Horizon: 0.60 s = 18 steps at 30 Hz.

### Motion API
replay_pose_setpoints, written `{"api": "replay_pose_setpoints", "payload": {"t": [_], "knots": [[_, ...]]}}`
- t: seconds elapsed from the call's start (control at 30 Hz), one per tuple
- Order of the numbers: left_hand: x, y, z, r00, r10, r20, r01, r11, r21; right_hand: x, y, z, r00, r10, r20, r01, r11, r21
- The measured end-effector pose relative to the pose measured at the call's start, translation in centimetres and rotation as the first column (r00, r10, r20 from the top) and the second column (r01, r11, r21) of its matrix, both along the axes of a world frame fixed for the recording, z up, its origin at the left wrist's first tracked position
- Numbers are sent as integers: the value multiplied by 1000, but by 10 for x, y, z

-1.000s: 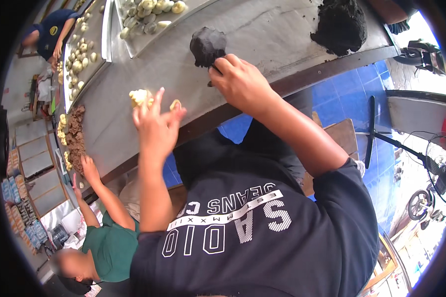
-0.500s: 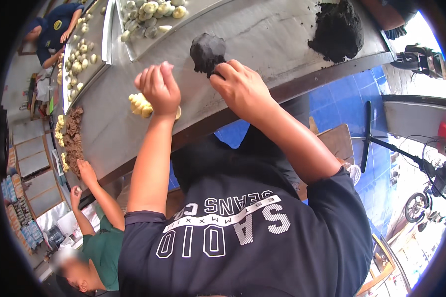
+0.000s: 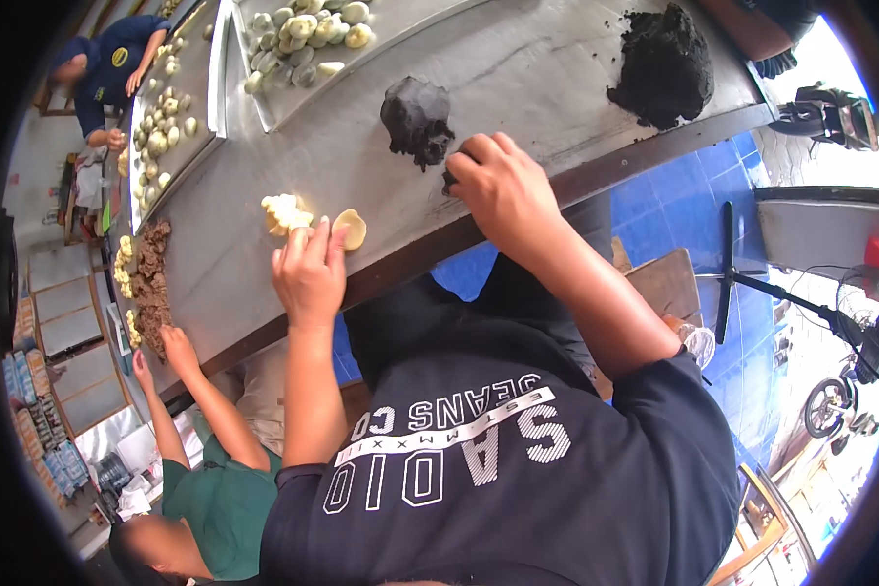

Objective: The person wraps small pieces of light-colored dough around a dark filling and rolls them into balls on a metal table.

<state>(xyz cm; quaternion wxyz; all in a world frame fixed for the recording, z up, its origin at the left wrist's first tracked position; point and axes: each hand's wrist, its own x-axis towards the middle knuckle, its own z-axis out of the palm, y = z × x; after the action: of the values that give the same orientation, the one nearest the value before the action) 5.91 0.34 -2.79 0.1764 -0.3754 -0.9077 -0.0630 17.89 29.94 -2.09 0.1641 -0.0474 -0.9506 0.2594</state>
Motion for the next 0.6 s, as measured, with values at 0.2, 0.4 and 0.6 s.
{"api": "replay_pose_setpoints", "payload": {"t": [0.2, 0.4, 0.6], "knots": [[11, 7, -20, 941, 77, 329, -212, 893, 396, -26, -26, -2, 959, 270, -89, -280, 952, -124], [25, 23, -19, 711, -191, 677, -498, 542, 676, -10, -37, 1, 977, 212, 10, -211, 976, -60], [39, 51, 4, 431, -554, 712, -612, 400, 682, -37, -65, 3, 952, 215, -217, -263, 939, -223]]}}
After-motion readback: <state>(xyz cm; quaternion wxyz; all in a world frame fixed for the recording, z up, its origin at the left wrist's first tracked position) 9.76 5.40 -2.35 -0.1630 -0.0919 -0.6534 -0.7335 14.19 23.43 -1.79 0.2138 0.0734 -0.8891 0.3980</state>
